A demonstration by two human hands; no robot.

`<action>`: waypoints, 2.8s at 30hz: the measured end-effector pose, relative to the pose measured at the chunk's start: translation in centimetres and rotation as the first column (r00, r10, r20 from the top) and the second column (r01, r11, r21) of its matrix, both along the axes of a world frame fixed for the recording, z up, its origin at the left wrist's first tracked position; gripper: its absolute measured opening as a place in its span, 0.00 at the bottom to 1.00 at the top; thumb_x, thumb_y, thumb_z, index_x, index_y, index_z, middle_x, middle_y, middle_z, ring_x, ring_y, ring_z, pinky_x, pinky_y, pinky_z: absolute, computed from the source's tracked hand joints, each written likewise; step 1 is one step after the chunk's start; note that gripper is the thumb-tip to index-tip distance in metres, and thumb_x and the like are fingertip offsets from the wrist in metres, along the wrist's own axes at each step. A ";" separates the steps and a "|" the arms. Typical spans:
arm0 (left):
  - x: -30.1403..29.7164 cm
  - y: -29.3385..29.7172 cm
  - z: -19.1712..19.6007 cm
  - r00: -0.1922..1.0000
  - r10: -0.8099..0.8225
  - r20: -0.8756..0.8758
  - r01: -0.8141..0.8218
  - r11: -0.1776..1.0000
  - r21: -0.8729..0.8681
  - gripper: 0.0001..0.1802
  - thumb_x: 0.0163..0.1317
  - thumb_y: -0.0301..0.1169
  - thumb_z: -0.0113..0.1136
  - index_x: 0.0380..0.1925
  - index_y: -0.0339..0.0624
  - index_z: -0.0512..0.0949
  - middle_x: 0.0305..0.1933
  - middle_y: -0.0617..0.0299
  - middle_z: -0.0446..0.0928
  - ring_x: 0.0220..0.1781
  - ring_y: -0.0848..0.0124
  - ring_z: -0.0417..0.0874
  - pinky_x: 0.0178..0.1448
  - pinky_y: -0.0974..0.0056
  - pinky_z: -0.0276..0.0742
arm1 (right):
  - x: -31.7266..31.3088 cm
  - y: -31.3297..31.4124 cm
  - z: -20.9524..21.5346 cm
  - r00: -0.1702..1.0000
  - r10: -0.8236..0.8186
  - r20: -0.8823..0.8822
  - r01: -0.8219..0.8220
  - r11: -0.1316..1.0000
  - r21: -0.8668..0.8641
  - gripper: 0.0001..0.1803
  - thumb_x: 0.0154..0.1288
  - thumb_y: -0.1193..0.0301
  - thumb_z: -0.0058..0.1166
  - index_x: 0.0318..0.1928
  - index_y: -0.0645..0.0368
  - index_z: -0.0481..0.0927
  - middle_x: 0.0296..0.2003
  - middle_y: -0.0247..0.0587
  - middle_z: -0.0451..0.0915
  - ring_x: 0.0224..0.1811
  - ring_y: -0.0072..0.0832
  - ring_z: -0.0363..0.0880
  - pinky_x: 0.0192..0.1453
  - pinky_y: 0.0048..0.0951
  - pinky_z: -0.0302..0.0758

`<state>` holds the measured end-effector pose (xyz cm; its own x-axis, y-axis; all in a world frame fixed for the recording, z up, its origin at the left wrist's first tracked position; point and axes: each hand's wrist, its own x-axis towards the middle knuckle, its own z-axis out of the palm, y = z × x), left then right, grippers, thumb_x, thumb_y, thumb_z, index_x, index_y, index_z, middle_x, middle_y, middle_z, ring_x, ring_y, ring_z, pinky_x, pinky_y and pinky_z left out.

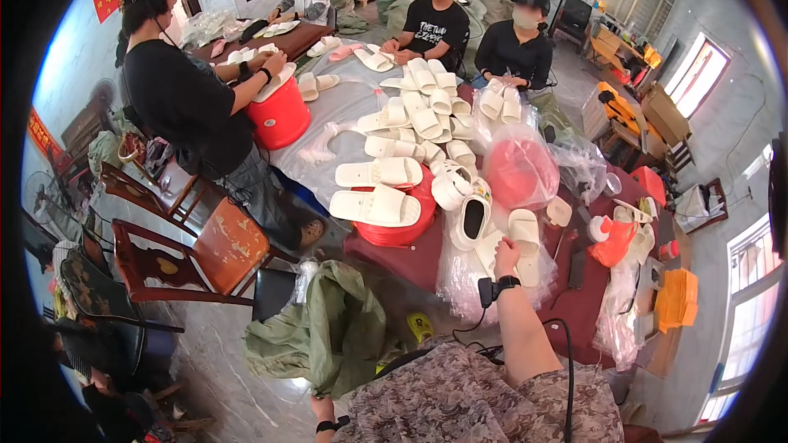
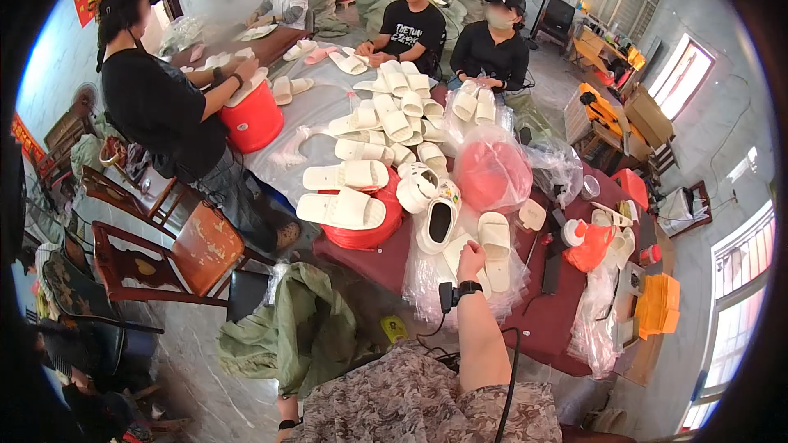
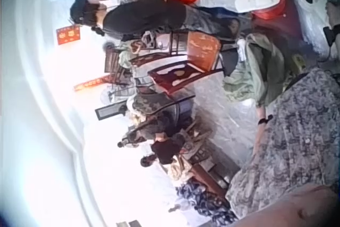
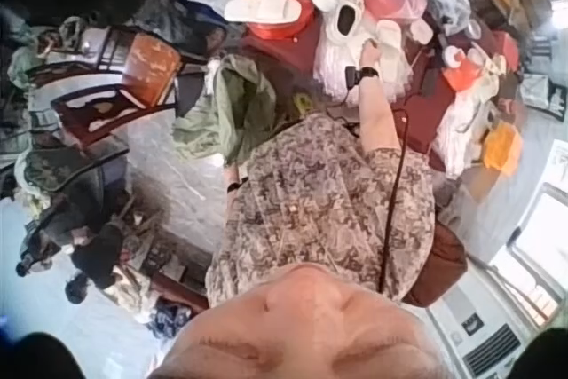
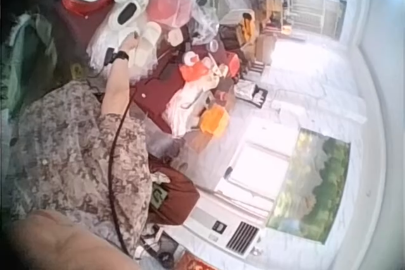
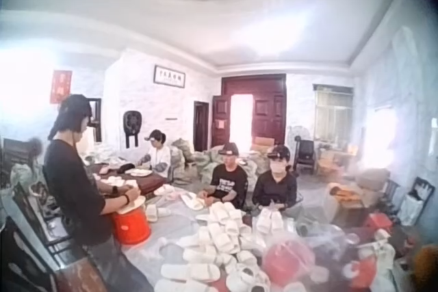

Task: Packing white sandals into plastic bags and placing them in a larger sack.

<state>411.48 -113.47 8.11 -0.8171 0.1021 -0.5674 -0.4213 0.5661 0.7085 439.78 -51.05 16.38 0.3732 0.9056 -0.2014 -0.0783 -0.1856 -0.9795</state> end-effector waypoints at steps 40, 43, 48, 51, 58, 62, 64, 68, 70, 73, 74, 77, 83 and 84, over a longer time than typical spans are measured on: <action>0.4 -2.6 -0.2 0.983 0.147 0.110 -0.143 0.989 -0.047 0.26 0.53 0.35 0.66 0.51 0.35 0.76 0.38 0.59 0.79 0.34 0.68 0.76 0.34 0.61 0.73 | -9.1 -3.5 21.3 0.904 0.427 -0.020 -0.395 0.852 0.345 0.13 0.71 0.69 0.52 0.52 0.62 0.73 0.44 0.36 0.78 0.43 0.22 0.77 0.46 0.26 0.74; 0.1 -2.0 -0.9 0.988 0.095 0.123 -0.076 0.986 -0.151 0.31 0.48 0.39 0.69 0.49 0.28 0.78 0.47 0.44 0.82 0.52 0.56 0.83 0.54 0.59 0.76 | -11.9 -7.3 23.9 0.761 0.598 0.252 -0.643 0.642 0.417 0.14 0.74 0.73 0.45 0.55 0.66 0.70 0.43 0.39 0.79 0.42 0.22 0.77 0.48 0.25 0.73; 0.3 -1.3 -0.8 0.999 0.040 0.015 -0.036 0.971 -0.235 0.30 0.47 0.43 0.69 0.45 0.29 0.79 0.44 0.39 0.82 0.52 0.47 0.82 0.55 0.53 0.77 | -20.8 -12.6 22.8 0.543 0.753 0.371 -0.827 0.405 0.389 0.15 0.75 0.74 0.43 0.58 0.65 0.67 0.34 0.38 0.78 0.34 0.23 0.79 0.42 0.25 0.75; 1.1 -1.7 0.1 0.993 0.096 0.072 -0.081 0.978 -0.193 0.30 0.48 0.43 0.68 0.46 0.32 0.79 0.44 0.41 0.82 0.51 0.48 0.82 0.55 0.53 0.77 | -27.2 -16.8 21.8 0.358 0.791 0.496 -0.931 0.265 0.250 0.16 0.74 0.72 0.44 0.58 0.64 0.69 0.33 0.36 0.79 0.34 0.20 0.77 0.41 0.24 0.76; 3.0 -1.4 2.3 0.985 0.170 0.012 -0.166 0.974 -0.154 0.28 0.52 0.36 0.68 0.52 0.34 0.75 0.43 0.46 0.83 0.48 0.56 0.84 0.52 0.57 0.78 | -41.2 -18.8 14.1 0.041 0.451 0.892 -0.967 -0.208 0.150 0.18 0.64 0.76 0.47 0.55 0.61 0.73 0.44 0.55 0.73 0.47 0.55 0.71 0.51 0.49 0.70; 2.6 1.7 4.7 0.953 0.284 0.103 -0.286 0.958 0.004 0.28 0.55 0.27 0.64 0.57 0.37 0.70 0.45 0.49 0.83 0.50 0.62 0.84 0.51 0.60 0.78 | -44.5 -18.6 8.3 -0.027 0.274 0.961 -0.902 -0.421 0.095 0.20 0.59 0.78 0.46 0.53 0.54 0.76 0.37 0.47 0.71 0.44 0.47 0.71 0.49 0.43 0.70; 2.4 2.1 4.0 0.935 0.325 0.143 -0.317 0.945 -0.074 0.27 0.56 0.28 0.64 0.56 0.36 0.71 0.47 0.49 0.82 0.49 0.61 0.84 0.52 0.59 0.77 | -44.5 -19.3 6.3 -0.125 0.164 0.979 -0.876 -0.482 -0.031 0.21 0.59 0.77 0.46 0.54 0.51 0.76 0.38 0.46 0.69 0.44 0.45 0.70 0.50 0.42 0.69; 4.6 -1.2 -1.3 0.914 0.401 0.066 -0.399 0.916 -0.042 0.21 0.59 0.29 0.63 0.52 0.38 0.73 0.41 0.57 0.82 0.38 0.67 0.81 0.42 0.63 0.76 | -41.9 -21.8 0.8 -0.325 0.024 0.945 -0.786 -0.563 -0.256 0.25 0.60 0.76 0.46 0.58 0.47 0.74 0.45 0.46 0.69 0.48 0.44 0.70 0.54 0.41 0.70; 3.9 -0.5 -1.6 0.904 0.418 0.088 -0.415 0.908 -0.053 0.20 0.60 0.28 0.63 0.52 0.39 0.72 0.39 0.61 0.80 0.35 0.72 0.79 0.37 0.66 0.74 | -40.8 -21.2 -0.4 -0.411 0.117 0.904 -0.777 -0.563 -0.281 0.24 0.61 0.75 0.45 0.59 0.48 0.75 0.49 0.49 0.70 0.52 0.47 0.71 0.58 0.45 0.69; 3.1 0.4 -0.6 0.881 0.435 0.184 -0.427 0.900 -0.083 0.26 0.57 0.32 0.65 0.55 0.34 0.72 0.46 0.50 0.82 0.49 0.61 0.83 0.52 0.59 0.76 | -40.6 -20.9 -1.4 -0.288 0.137 0.948 -0.833 -0.524 -0.177 0.21 0.62 0.75 0.45 0.56 0.50 0.77 0.53 0.51 0.69 0.54 0.49 0.70 0.59 0.47 0.69; 3.0 0.6 -0.2 0.883 0.431 0.186 -0.422 0.903 -0.086 0.26 0.57 0.32 0.65 0.55 0.34 0.72 0.46 0.50 0.82 0.49 0.61 0.83 0.52 0.59 0.76 | -40.5 -21.0 -1.4 -0.336 0.146 0.931 -0.831 -0.511 -0.220 0.20 0.63 0.75 0.45 0.55 0.53 0.78 0.55 0.54 0.68 0.56 0.51 0.69 0.61 0.46 0.68; 3.0 1.2 0.8 0.864 0.477 0.160 -0.479 0.877 -0.032 0.26 0.58 0.29 0.65 0.56 0.33 0.72 0.48 0.51 0.81 0.50 0.62 0.83 0.53 0.61 0.76 | -41.1 -21.0 -0.8 -0.473 0.264 0.841 -0.826 -0.466 -0.318 0.21 0.59 0.77 0.48 0.54 0.53 0.78 0.56 0.54 0.67 0.58 0.52 0.68 0.63 0.47 0.67; 2.7 1.1 1.4 0.854 0.486 0.185 -0.474 0.874 -0.104 0.25 0.58 0.28 0.65 0.55 0.33 0.71 0.50 0.51 0.80 0.51 0.62 0.82 0.54 0.61 0.75 | -39.9 -22.9 -1.9 -0.383 -0.027 0.923 -0.810 -0.471 -0.350 0.23 0.61 0.71 0.47 0.58 0.55 0.74 0.56 0.57 0.68 0.58 0.52 0.66 0.68 0.50 0.63; 2.1 1.8 1.4 0.865 0.464 0.191 -0.453 0.886 -0.100 0.25 0.58 0.28 0.65 0.55 0.33 0.71 0.50 0.51 0.80 0.50 0.63 0.82 0.54 0.61 0.76 | -39.3 -22.0 -3.4 -0.281 0.054 0.958 -0.862 -0.453 -0.227 0.24 0.61 0.71 0.48 0.60 0.56 0.72 0.57 0.58 0.67 0.60 0.52 0.65 0.68 0.50 0.63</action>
<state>413.58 -111.63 9.47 -0.6307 -0.2884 -0.7205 -0.7737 0.3063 0.5546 400.50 -73.09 12.95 -0.9705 -0.2109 0.1167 -0.2312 0.9515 -0.2032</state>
